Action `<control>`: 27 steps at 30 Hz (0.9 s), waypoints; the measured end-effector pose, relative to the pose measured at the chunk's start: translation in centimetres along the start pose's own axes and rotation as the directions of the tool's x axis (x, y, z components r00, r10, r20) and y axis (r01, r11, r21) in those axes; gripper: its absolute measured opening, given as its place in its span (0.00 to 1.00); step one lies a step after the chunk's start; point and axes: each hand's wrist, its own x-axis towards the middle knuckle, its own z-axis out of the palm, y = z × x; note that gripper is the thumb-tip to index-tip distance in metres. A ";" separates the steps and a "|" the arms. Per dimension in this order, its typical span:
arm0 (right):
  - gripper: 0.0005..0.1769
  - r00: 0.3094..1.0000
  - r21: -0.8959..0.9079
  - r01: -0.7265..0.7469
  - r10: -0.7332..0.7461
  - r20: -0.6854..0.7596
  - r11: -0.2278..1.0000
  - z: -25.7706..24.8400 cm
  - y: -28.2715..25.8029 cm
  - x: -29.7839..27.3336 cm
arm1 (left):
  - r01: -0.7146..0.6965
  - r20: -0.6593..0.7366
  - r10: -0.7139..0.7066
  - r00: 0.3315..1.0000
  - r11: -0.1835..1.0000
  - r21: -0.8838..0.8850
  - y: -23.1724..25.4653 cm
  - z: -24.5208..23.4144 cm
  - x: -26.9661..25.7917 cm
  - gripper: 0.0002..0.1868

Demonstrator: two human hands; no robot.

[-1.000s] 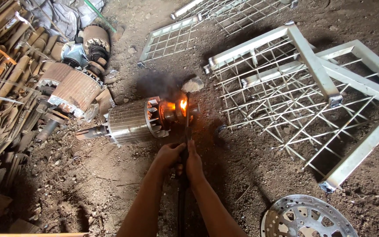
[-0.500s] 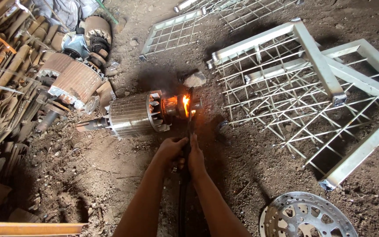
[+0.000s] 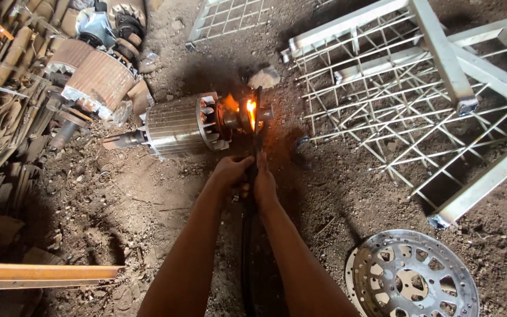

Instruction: Using a heating torch to disassemble or repair components of an electric motor.

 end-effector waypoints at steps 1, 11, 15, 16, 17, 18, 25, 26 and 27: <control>0.39 1.000 0.001 -0.001 0.001 -0.001 1.000 0.2 -0.2 -0.1 | 0.002 0.000 -0.002 1.000 1.000 0.001 0.1 0.0 -0.1 0.22; 0.36 0.999 -0.016 -0.002 0.001 -0.042 1.000 0.9 -1.1 -0.8 | 0.010 0.008 -0.010 1.000 1.000 0.012 0.6 -0.3 -0.1 0.23; 0.31 0.996 0.085 -0.027 0.034 -0.077 0.996 0.9 -0.5 -0.2 | -0.044 0.039 0.044 0.998 0.999 -0.010 -0.4 -0.5 0.8 0.24; 0.31 0.997 0.085 -0.026 0.032 -0.076 0.996 0.8 -0.6 -0.1 | -0.046 0.039 0.046 0.998 0.999 -0.010 -0.3 -0.5 0.8 0.24; 0.33 0.996 0.077 -0.028 0.034 -0.078 0.997 0.7 -0.6 0.0 | -0.052 0.041 0.053 0.998 0.999 -0.014 -0.2 -0.4 0.7 0.24; 0.34 0.996 0.068 -0.029 0.035 -0.081 0.997 0.7 -0.6 0.0 | -0.059 0.042 0.060 0.997 0.998 -0.018 -0.1 -0.4 0.7 0.24; 0.36 0.991 0.041 -0.050 0.054 -0.120 0.998 1.0 -1.0 -0.1 | -0.016 0.053 0.019 0.998 0.998 -0.053 0.4 -0.2 -0.1 0.24; 0.35 0.991 0.053 -0.056 0.062 -0.114 0.997 1.1 -1.0 0.0 | -0.020 0.060 0.024 0.998 0.998 -0.059 0.1 -0.3 0.3 0.24; 0.35 0.992 0.066 -0.063 0.070 -0.109 0.996 1.1 -1.0 0.0 | -0.023 0.068 0.027 0.997 0.998 -0.065 -0.2 -0.4 0.7 0.24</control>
